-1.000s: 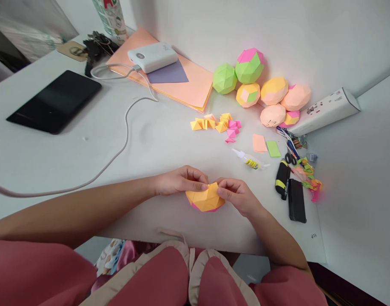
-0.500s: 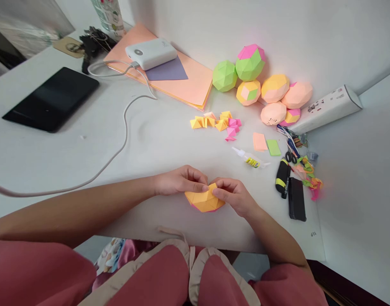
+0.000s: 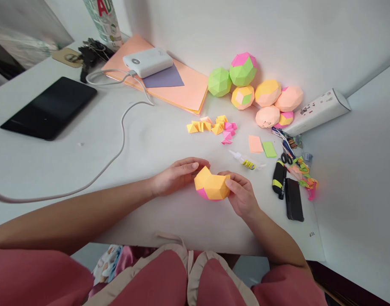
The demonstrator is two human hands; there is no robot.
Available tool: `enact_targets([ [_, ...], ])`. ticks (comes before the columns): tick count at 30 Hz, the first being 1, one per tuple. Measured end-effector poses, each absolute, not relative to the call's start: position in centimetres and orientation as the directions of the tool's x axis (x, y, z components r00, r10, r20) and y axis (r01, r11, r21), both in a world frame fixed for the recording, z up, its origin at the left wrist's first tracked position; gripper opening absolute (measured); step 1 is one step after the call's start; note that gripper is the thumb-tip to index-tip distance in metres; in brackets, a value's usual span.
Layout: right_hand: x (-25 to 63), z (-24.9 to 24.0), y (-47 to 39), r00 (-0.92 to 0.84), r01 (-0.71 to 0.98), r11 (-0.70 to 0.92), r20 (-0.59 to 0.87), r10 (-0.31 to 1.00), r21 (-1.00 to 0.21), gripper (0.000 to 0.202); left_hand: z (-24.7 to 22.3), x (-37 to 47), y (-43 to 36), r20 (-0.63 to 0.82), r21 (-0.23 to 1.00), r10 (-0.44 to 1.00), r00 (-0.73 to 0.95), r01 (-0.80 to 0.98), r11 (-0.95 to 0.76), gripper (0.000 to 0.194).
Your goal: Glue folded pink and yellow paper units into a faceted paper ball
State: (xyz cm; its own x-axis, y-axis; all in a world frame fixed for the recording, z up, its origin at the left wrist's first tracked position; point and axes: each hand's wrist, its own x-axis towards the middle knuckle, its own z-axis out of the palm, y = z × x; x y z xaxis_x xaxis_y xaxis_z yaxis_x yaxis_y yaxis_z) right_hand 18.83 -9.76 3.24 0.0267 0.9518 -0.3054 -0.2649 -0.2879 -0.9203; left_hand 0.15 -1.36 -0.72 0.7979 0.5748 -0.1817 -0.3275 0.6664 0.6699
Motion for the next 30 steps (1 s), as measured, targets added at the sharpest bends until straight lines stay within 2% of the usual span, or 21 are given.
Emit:
enact_targets([
  [5, 18.92, 2.80, -9.62, 0.133, -0.279, -0.195, -0.239, 0.962, -0.940, 0.013, -0.30, 0.16, -1.60, -0.102, 0.645, 0.469, 0.878, -0.300, 0.702, 0.041],
  [9, 18.89, 2.79, -9.57, 0.161, -0.286, -0.207, -0.260, 0.952, -0.936, 0.016, -0.18, 0.19, -1.87, -0.134, 0.669, 0.440, 0.888, -0.247, 0.701, 0.042],
  [15, 19.48, 3.05, -9.38, 0.028, -0.224, -0.227, -0.240, 0.970, -0.948, 0.014, -0.18, 0.08, -1.68, -0.173, 0.729, 0.535, 0.827, -0.259, 0.634, 0.050],
  [19, 19.80, 3.13, -9.28, -0.090, -0.111, -0.213, -0.204, 0.975, -0.971, 0.012, -0.13, -0.12, -1.50, -0.172, 0.767, 0.590, 0.789, -0.269, 0.583, 0.056],
  [21, 19.79, 3.21, -9.21, -0.121, -0.010, -0.137, -0.135, 0.983, -0.991, 0.013, -0.01, -0.15, -1.46, -0.127, 0.783, 0.596, 0.793, -0.289, 0.551, 0.054],
  [24, 19.62, 3.36, -9.08, -0.111, 0.160, 0.072, 0.055, 0.992, -0.984, 0.013, 0.23, -0.09, -1.52, -0.090, 0.790, 0.566, 0.819, -0.288, 0.542, 0.049],
  [27, 19.39, 3.40, -9.02, -0.128, 0.325, 0.269, 0.239, 0.962, -0.907, 0.012, 0.18, -0.02, -1.71, -0.094, 0.766, 0.525, 0.846, -0.275, 0.581, 0.048],
  [30, 19.24, 3.28, -9.03, -0.177, 0.450, 0.372, 0.328, 0.928, -0.812, 0.013, -0.27, -0.06, -1.85, -0.116, 0.732, 0.504, 0.856, -0.269, 0.626, 0.054],
])
